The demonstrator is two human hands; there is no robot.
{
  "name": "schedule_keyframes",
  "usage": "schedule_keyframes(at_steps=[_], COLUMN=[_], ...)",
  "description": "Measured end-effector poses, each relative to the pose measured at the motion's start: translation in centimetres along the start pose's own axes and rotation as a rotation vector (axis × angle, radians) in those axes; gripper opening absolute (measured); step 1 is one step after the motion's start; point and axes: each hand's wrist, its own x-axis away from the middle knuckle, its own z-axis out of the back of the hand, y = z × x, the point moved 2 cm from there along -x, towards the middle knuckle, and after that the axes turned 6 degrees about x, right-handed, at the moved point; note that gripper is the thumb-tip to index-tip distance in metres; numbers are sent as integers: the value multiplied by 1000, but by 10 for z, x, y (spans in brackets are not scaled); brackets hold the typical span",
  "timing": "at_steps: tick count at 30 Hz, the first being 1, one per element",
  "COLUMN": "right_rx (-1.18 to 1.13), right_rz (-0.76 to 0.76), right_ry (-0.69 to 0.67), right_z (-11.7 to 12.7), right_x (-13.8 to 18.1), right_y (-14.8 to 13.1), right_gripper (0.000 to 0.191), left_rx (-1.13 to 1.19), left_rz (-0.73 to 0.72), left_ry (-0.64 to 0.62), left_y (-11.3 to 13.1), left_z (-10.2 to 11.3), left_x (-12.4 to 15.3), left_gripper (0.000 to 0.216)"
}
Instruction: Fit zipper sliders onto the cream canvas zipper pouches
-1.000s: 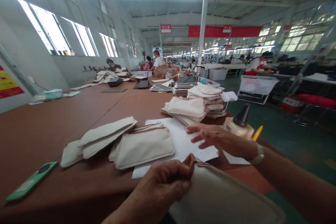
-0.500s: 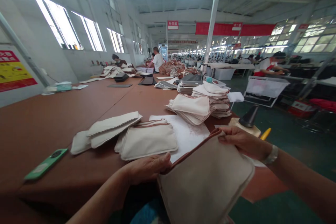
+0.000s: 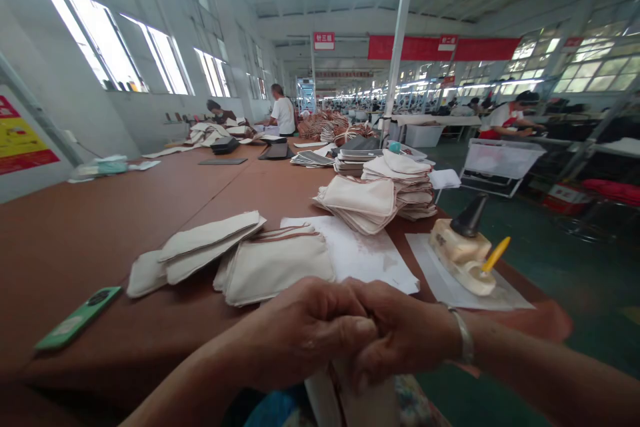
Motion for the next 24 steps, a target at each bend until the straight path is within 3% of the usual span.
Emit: schedule_keyframes(at_steps=[2,6,8,11,15,19,24], right_rx=[-106,-220,-230,-54,196,123,51], right_rz=[-34,-62,-36,51,132,111,25], right_ry=[1,78,117,127,126,39,19], right_z=[-9,-14,-11,-4,0,-9,-17], right_x=[0,5,6,5,3,4,8], right_y=[10,23,21,13,9,15,22], right_gripper=[50,38,36,32,23,22,26], left_rx=[42,378,422,280,80,98,132], left_rz=[26,93,66,25,77,105,9], left_ry=[-5,-55,-23,89,199,163,176], left_y=[-9,-49,-61,-56,-39,-43,-53], left_z=[7,16,15,9,3,-2,-1], left_x=[13,30,33,37,39,36,30], left_gripper=[43,46,46,31,7,11,20])
